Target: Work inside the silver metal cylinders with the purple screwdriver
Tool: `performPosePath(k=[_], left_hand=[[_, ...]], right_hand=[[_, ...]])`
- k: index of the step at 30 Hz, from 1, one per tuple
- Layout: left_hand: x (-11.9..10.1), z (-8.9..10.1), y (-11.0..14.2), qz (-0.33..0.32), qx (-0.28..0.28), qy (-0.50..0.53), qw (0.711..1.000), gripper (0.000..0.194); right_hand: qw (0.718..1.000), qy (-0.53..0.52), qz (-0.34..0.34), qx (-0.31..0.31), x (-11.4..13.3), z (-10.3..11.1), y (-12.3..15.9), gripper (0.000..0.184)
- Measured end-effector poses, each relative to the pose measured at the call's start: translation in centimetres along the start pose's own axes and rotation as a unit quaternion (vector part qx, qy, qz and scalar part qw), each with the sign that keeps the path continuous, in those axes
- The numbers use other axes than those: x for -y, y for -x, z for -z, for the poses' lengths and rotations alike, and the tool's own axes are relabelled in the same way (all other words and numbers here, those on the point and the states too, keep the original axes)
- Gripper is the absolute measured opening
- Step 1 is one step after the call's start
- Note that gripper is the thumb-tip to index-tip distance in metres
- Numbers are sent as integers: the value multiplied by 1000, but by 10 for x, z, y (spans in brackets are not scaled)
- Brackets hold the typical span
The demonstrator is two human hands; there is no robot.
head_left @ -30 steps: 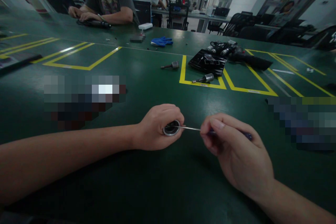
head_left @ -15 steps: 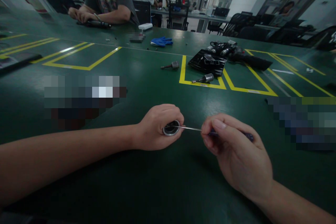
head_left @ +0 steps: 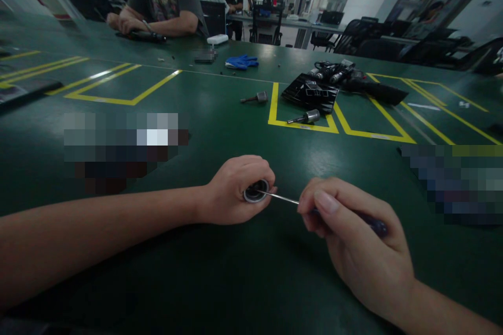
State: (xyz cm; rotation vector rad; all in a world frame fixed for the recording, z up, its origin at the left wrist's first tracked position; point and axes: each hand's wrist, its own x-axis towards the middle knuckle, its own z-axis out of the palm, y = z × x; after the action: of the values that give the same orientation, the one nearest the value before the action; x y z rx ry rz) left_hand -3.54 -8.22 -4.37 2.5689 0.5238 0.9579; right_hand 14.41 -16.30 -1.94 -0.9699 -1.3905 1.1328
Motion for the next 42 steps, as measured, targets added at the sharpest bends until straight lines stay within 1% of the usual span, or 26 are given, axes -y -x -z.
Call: performPosePath(k=[10,12,15,19,23,26,32,34,37,42], left_hand=[[1,0,0,4,3,2,1000,12],[1,1,-1,7,3,0,1000,13],[2,1,-1,-2,5,-1,1000,12],[3,1,-1,-5,3,6,1000,11],[2,0,-1,-3,-1,5,1000,11],[1,0,-1,5,-8,1,1000,11],[-1,1,-1,11,-26,11,1000,11],[-1,2,-1,8,-31,13,999,12],[-2,2,-2,6,-46,17,999,14],[-3,3,-2,27,-79,20,996,18]], right_hand=[[999,27,33,29,2,0,2,20],[998,30,50,27,3,-1,2,21],[996,41,81,8,5,-2,4,21],[990,92,104,-6,7,-3,4,20],[979,147,136,22,8,-3,2,20],[975,158,151,34,8,-3,0,21],[988,105,110,14,2,-3,0,19],[989,96,109,14,0,-3,0,19],[986,110,126,24,1,-3,0,20],[965,168,191,68,5,-3,-1,18]])
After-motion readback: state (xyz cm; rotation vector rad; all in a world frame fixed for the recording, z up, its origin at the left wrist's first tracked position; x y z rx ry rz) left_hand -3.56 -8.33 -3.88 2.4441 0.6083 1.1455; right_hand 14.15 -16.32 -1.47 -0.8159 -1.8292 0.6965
